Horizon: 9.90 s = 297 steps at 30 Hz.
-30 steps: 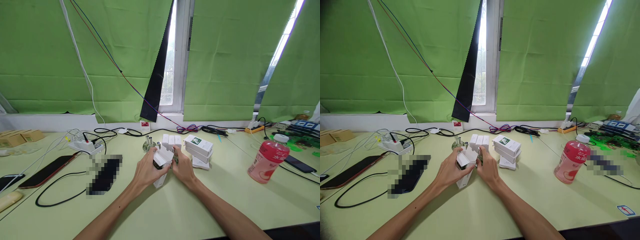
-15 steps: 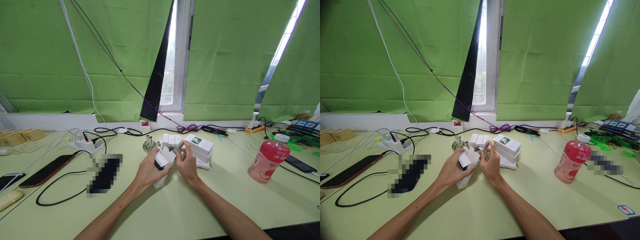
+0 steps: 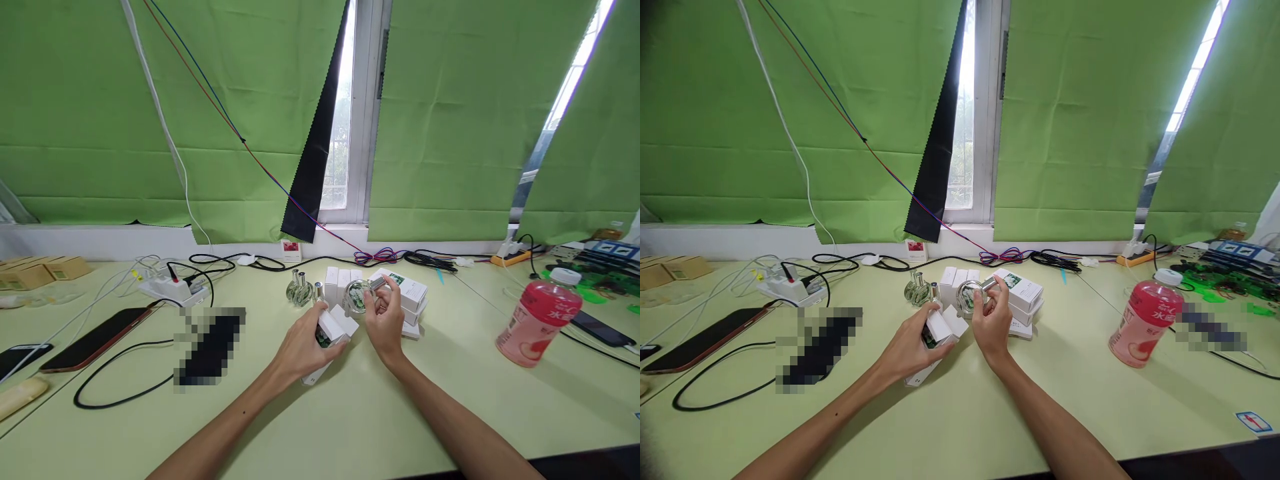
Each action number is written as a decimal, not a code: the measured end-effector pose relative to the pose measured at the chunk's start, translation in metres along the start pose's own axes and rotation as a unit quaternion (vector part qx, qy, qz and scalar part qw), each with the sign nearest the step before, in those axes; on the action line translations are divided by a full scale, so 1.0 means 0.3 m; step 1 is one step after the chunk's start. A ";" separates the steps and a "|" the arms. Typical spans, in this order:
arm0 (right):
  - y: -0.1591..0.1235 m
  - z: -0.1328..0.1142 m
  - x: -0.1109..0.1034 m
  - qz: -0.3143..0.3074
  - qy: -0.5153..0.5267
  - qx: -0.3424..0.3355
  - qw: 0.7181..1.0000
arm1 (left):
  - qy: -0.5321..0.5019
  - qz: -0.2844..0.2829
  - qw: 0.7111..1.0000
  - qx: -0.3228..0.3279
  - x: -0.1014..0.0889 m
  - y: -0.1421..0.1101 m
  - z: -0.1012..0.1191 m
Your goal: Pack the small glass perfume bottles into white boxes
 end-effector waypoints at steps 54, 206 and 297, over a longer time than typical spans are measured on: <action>-0.081 0.017 0.054 -0.078 0.049 0.149 0.985 | -0.018 0.047 0.999 0.007 0.043 -0.013 -0.014; -0.066 0.067 0.094 -0.265 -0.053 0.155 0.950 | 0.003 -0.007 1.000 0.026 0.054 0.008 -0.035; -0.071 0.028 0.097 -0.347 0.003 0.119 0.931 | -0.003 0.015 1.000 0.015 0.043 0.006 -0.022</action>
Point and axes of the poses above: each hand's wrist, its own y-axis towards the middle knuckle, its own x-axis out of the palm, z = x × y, the point moved 3 cm from there along y, towards the middle knuckle, and after that the axes turned 12 degrees about y, right-handed, at the moved point
